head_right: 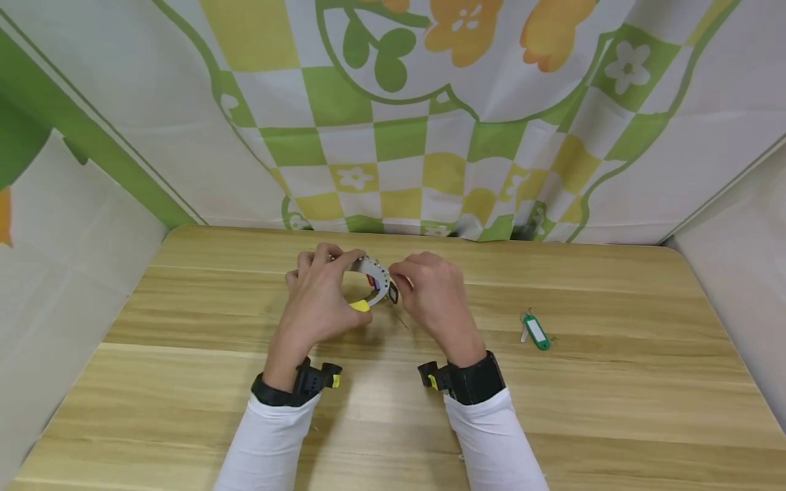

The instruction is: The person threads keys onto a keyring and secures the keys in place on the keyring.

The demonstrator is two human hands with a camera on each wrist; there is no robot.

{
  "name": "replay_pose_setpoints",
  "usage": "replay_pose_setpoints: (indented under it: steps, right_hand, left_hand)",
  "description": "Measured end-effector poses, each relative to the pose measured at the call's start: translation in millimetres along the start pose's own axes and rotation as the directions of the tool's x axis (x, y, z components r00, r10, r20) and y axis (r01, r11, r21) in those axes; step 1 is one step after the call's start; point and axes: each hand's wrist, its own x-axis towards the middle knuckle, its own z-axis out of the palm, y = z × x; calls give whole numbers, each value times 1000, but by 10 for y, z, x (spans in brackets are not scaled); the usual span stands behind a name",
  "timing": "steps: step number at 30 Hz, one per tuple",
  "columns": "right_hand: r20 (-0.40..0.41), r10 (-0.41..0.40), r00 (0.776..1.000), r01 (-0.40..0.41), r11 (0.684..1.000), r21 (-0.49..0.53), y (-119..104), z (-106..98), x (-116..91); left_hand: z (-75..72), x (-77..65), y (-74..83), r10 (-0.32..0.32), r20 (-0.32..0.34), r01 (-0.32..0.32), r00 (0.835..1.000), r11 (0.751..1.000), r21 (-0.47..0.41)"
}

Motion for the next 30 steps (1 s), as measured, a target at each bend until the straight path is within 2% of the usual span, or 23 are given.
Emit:
replay_pose_setpoints:
  steps: [5,9,12,16,21,25,27,30]
  right_hand:
    - [2,122,993,-122,992,21,-25,21,-9]
    - [-40,241,970,-238,969,74,-68,45,10]
    - [-69,284,956,-276,956,103,-88,53,28]
    - [-50,248,968,-243,966,85,-75,45,27]
    - [16,103,995,-104,993,50,-22,11,1]
    - [41,12,999,-13,999,37,8,-10,-8]
    - [48,-4,999,2,999,38,14,-15,-10]
    - [52,41,998,-44,998,50,10,-16,-16]
  left_hand:
    - [10,6,18,-7,-7,7,1000,1000,4]
    - [22,16,43,-28,-36,28,999,1000,6]
    - [31,20,58,-33,-57,33,998,999,6]
    - [39,16,56,-16,-60,17,998,1000,5]
    - [31,7,30,10,-35,-9,999,1000,25]
    - [16,4,16,24,0,-24,1000,999,36]
    - [9,4,12,25,13,-26,1000,999,36]
    - [4,6,13,17,16,-17,1000,1000,12]
